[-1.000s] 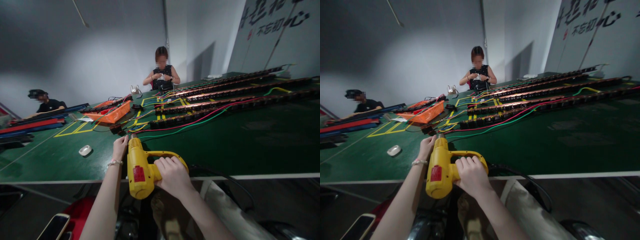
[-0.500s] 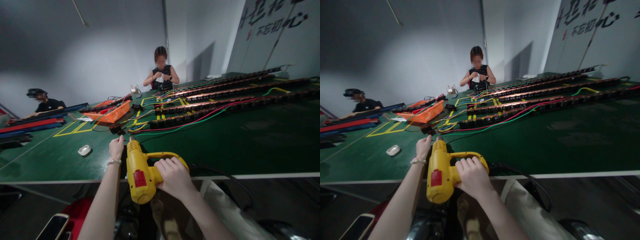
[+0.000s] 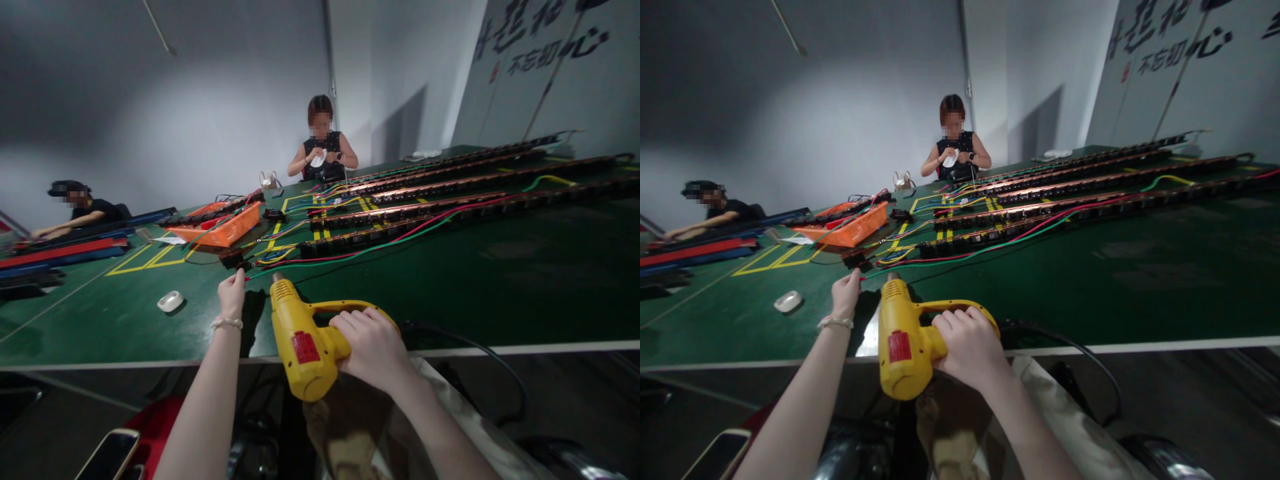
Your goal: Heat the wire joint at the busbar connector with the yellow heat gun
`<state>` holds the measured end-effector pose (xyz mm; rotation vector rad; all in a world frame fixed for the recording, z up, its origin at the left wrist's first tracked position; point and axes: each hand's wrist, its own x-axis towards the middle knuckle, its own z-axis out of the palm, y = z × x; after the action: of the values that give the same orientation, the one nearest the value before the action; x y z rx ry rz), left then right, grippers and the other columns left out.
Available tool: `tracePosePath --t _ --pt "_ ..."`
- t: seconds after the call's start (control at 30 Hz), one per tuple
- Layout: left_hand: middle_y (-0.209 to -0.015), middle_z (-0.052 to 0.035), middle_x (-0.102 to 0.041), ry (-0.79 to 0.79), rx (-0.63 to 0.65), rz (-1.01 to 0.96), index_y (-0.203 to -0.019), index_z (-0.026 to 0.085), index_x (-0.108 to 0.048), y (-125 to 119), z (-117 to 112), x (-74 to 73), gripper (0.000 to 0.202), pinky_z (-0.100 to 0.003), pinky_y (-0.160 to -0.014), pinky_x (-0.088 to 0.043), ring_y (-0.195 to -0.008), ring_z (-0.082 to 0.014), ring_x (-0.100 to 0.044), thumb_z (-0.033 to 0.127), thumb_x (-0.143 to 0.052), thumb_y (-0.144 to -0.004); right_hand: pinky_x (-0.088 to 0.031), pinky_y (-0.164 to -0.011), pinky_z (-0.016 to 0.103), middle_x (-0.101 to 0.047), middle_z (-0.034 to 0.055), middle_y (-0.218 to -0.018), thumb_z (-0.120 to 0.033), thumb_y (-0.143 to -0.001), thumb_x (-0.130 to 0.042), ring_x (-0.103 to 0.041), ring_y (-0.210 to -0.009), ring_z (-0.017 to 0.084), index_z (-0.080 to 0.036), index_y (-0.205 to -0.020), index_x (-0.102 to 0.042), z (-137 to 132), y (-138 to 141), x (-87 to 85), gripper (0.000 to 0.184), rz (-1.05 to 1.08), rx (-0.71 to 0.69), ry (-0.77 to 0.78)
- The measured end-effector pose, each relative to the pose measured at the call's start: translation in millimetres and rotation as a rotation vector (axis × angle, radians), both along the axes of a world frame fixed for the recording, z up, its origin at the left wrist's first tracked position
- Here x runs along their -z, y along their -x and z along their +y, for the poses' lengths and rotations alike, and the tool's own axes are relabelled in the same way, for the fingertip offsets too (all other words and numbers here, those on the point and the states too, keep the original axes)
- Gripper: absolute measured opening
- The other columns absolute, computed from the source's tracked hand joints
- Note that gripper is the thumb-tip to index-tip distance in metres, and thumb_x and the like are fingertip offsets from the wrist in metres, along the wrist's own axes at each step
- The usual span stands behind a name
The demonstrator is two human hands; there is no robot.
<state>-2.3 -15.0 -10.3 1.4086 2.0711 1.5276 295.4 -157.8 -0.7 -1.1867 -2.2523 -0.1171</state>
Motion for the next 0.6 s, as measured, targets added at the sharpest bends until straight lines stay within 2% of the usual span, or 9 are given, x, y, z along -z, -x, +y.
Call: tracePosePath --t 0.23,0.4,0.6 --pt "-0.043 0.0037 -0.037 -0.038 0.004 -0.184 -0.048 0.018 -0.045 -10 -2 -6.4 0.038 -0.023 -0.048 -0.027 -0.046 -0.0094 -0.034 0.047 -0.048 -0.073 -0.03 -0.07 0.029 -0.065 -0.0008 -0.077 -0.02 -0.067 -0.059 -0.057 -0.072 0.016 -0.018 -0.084 -0.062 -7 -36 -2.0 0.017 0.004 0.039 -0.103" --pt "-0.044 0.0035 -0.039 -0.044 0.01 -0.208 -0.049 0.017 -0.047 -9 0 -4.2 0.038 -0.023 -0.047 -0.029 -0.045 -0.0092 -0.036 0.048 -0.048 -0.072 -0.032 -0.07 0.028 -0.065 -0.0022 -0.077 -0.014 -0.062 -0.056 -0.06 -0.071 0.016 -0.019 -0.085 -0.061 -14 -65 -3.6 0.024 -0.016 0.104 -0.147" --pt "-0.042 0.0039 -0.038 -0.058 0.034 -0.18 -0.049 0.018 -0.046 -6 3 1.3 0.04 -0.023 -0.046 -0.028 -0.044 -0.009 -0.035 0.05 -0.048 -0.072 -0.034 -0.072 0.029 -0.066 -0.0028 -0.079 -0.017 -0.064 -0.056 -0.062 -0.072 0.015 -0.02 -0.088 -0.059 -21 -92 -2.3 0.024 -0.082 0.158 -0.149"
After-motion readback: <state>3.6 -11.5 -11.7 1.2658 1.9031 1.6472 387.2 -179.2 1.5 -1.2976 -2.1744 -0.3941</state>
